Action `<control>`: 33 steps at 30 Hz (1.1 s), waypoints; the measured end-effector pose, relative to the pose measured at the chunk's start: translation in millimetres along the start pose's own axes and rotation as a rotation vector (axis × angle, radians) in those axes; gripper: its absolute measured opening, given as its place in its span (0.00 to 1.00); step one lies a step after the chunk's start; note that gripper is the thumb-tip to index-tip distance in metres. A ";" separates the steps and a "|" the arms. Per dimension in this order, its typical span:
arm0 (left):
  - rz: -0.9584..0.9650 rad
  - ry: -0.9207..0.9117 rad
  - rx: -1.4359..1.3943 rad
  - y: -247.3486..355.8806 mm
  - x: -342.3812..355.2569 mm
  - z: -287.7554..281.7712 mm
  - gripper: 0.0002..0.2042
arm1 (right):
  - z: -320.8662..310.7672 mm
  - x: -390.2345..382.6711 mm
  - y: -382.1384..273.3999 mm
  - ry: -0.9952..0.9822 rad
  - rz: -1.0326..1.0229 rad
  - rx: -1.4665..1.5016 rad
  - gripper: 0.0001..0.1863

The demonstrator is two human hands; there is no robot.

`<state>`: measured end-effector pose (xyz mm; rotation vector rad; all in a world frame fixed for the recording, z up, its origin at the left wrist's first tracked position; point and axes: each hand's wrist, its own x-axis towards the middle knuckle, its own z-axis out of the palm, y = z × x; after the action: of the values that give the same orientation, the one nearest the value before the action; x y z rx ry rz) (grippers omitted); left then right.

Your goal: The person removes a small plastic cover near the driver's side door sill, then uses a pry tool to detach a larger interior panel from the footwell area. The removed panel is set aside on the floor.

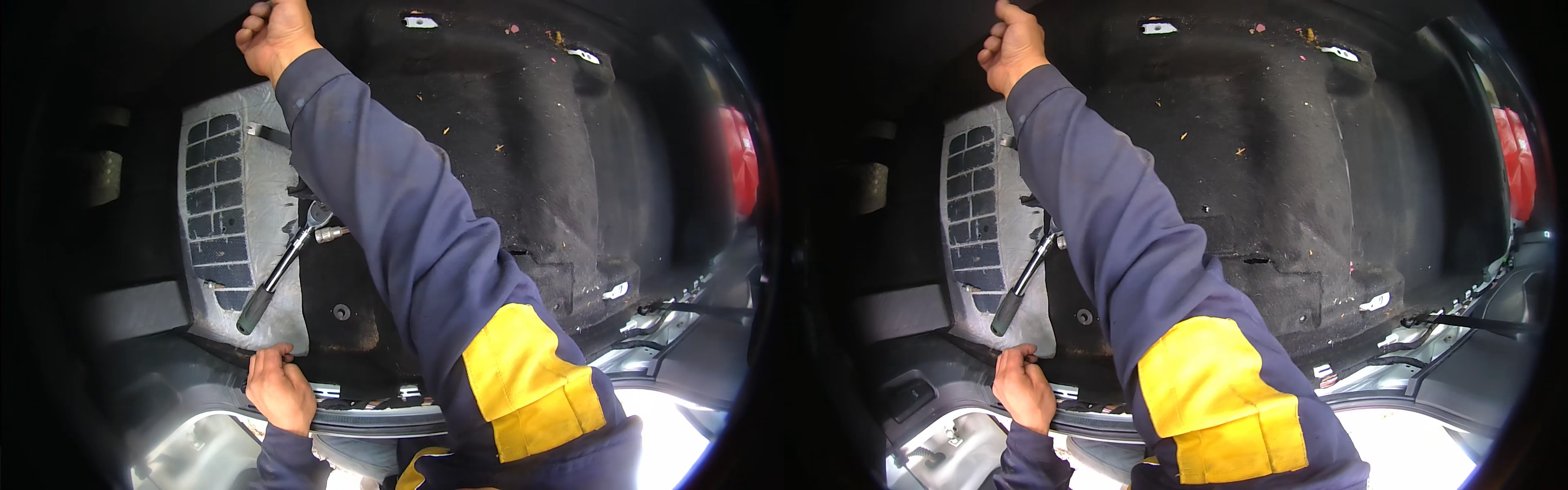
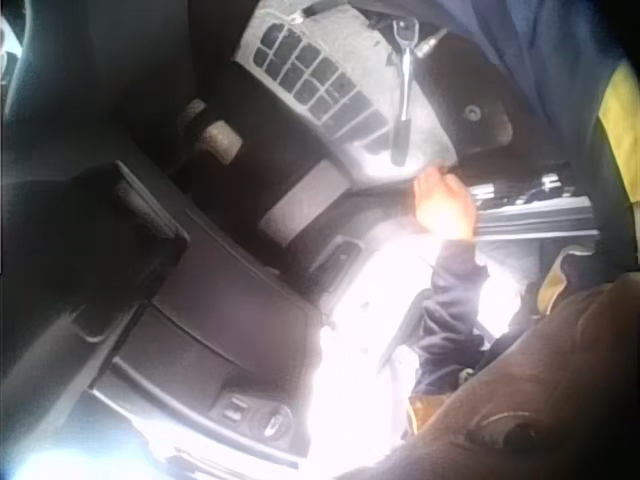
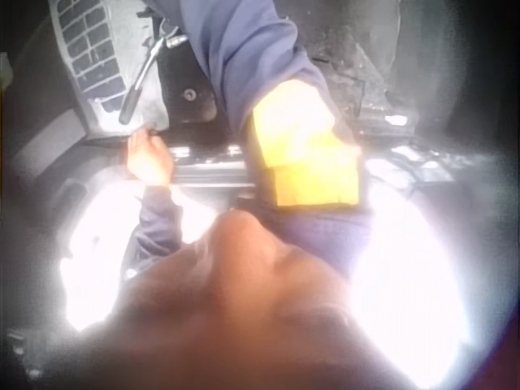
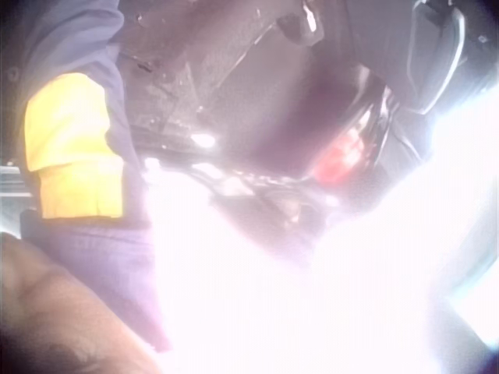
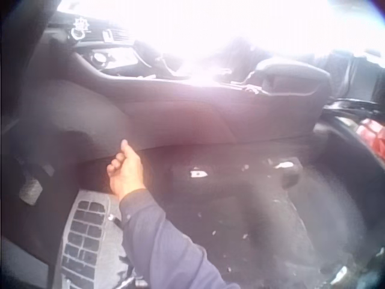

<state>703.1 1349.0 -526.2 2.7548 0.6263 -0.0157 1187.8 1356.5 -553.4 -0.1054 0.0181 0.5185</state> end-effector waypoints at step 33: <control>0.018 0.056 0.141 -7.3 -8.2 5.7 0.08 | -18.7 -281.6 -109.7 0.809 -0.220 -0.377 0.12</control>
<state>692.9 1350.0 -533.2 2.9060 0.6376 0.0218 997.8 1120.8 -549.1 -0.6736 0.6940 0.2260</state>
